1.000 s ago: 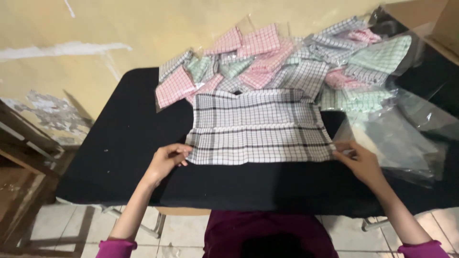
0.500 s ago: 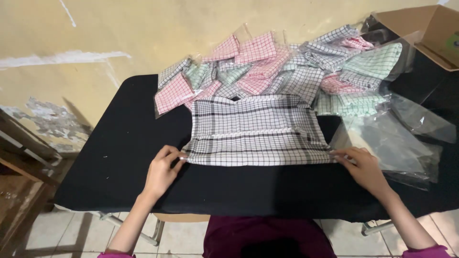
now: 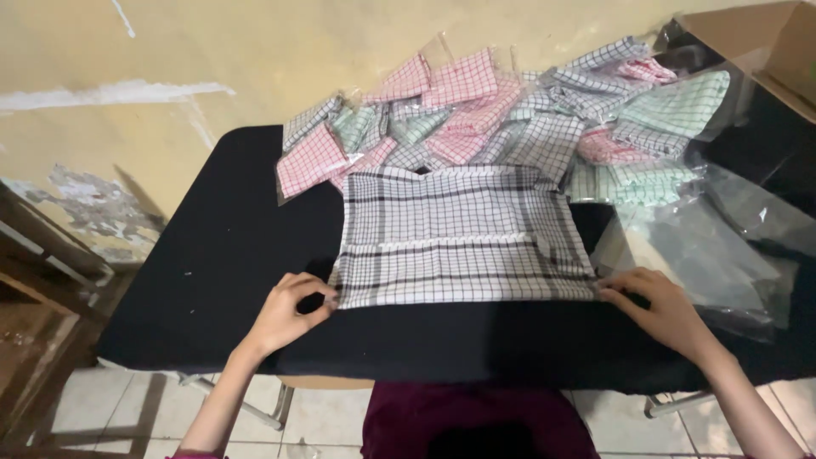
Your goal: Folding checkered cloths and placing them into plastic bags
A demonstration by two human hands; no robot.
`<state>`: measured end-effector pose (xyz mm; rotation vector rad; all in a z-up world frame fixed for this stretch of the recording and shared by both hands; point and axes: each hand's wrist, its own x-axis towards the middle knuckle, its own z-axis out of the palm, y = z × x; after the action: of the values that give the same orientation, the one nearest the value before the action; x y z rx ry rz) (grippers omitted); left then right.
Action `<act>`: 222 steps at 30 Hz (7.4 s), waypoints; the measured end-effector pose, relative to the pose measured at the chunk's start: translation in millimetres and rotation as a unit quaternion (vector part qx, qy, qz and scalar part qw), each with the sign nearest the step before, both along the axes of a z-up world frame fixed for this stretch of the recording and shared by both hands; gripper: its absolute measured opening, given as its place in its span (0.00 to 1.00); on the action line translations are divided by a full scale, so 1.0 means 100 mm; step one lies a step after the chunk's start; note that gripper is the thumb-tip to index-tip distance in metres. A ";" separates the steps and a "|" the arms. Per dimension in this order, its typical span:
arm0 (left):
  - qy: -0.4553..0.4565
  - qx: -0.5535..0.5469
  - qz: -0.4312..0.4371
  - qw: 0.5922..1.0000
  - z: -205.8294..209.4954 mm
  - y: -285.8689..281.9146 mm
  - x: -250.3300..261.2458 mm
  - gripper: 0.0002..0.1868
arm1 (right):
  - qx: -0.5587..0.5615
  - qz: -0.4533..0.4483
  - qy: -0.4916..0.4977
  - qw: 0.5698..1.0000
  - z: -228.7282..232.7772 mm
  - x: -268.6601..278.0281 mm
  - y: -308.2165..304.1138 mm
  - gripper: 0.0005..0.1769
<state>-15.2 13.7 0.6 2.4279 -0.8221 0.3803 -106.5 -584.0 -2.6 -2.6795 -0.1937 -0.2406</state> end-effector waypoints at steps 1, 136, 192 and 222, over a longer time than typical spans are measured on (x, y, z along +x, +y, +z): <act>0.027 -0.038 0.019 0.999 0.02 0.00 0.03 0.05 | 0.063 -0.041 0.002 0.997 0.14 -0.03 0.09 0.16; -0.193 0.226 0.052 0.953 0.25 -0.61 2.40 0.13 | -0.233 0.059 -0.356 0.903 0.13 2.18 -0.15 0.11; 0.086 0.077 0.189 0.975 -0.19 -0.44 1.65 0.17 | -0.061 0.058 -0.198 0.977 -0.11 1.47 0.35 0.18; 0.424 -0.343 -0.094 0.833 -0.09 -2.55 1.31 0.26 | 0.024 -0.166 -0.022 0.986 -0.10 1.28 1.01 0.26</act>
<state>115.7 -241.2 -8.4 1.5480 -0.3934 -0.4156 21.9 -482.8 -13.0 -2.6473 0.2451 -0.4020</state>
